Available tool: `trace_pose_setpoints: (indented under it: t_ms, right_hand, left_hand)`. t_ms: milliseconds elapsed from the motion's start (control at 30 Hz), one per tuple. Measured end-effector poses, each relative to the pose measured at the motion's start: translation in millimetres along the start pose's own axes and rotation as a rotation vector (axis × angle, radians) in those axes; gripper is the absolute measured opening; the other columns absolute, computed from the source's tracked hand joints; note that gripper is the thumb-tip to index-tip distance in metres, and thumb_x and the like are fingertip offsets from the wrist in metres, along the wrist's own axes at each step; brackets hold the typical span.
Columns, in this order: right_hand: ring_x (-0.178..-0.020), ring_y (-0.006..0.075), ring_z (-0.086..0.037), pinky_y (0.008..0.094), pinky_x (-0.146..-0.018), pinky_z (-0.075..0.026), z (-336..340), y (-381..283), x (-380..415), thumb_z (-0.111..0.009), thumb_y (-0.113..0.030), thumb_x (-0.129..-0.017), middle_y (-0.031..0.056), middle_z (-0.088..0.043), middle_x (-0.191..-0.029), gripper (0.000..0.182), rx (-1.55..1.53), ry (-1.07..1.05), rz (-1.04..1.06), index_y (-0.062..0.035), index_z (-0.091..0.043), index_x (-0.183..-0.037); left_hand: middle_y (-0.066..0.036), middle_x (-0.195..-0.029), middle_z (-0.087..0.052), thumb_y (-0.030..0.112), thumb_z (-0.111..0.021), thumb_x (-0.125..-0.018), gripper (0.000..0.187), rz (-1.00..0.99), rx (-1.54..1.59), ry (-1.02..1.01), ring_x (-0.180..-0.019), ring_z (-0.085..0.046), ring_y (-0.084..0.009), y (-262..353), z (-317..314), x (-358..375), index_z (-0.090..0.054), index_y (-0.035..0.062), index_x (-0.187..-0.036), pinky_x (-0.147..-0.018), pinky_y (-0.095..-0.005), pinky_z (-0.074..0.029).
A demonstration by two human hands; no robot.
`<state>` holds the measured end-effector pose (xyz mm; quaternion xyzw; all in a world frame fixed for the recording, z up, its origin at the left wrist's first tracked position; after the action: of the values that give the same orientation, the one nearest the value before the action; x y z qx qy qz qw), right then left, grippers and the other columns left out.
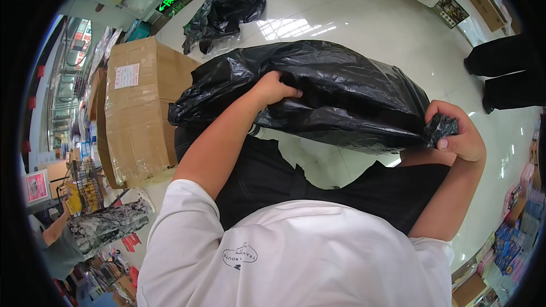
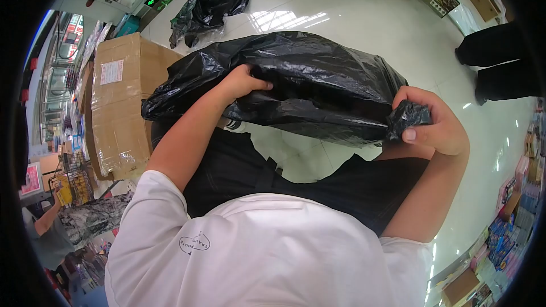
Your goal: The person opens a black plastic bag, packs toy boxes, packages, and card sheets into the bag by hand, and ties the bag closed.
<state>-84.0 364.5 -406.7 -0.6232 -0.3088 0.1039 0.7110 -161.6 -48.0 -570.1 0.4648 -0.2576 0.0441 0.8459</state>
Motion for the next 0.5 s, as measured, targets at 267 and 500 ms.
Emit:
trace_pose_setpoints:
  t_ms: [267,500]
  right_hand:
    - [-0.078,0.0076,-0.052,0.0216,-0.072,-0.041,-3,-1,-9,-0.082,-0.033,-0.073,-0.0031,-0.056,-0.083,0.044,0.106,0.086,-0.139,-0.0056,-0.062,-0.1]
    - [-0.099,0.0235,-0.063,0.0351,-0.089,-0.048,-12,12,-29,-0.082,-0.045,-0.077,0.0135,-0.068,-0.103,0.062,0.467,0.209,-0.463,0.001,-0.065,-0.115]
  left_hand:
    - [-0.006,-0.117,-0.068,0.039,-0.071,-0.092,0.046,0.049,0.432,-0.21,-0.114,-0.056,-0.0147,40,4,19,-0.068,0.0003,-0.116,-0.102,-0.027,-0.037]
    - [0.006,-0.08,-0.059,0.04,-0.065,-0.097,0.034,0.002,0.237,-0.366,-0.08,-0.05,-0.0045,61,17,46,-0.067,0.0083,-0.085,-0.078,-0.0225,-0.039]
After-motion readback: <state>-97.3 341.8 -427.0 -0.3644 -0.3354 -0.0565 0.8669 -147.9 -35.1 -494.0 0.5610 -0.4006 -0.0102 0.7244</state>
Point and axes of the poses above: each hand's wrist, its own x-axis away from the middle knuckle, its own z-axis out of the back of the hand, y = z × x, the point moved 1 cm from there along -x, towards the middle knuckle
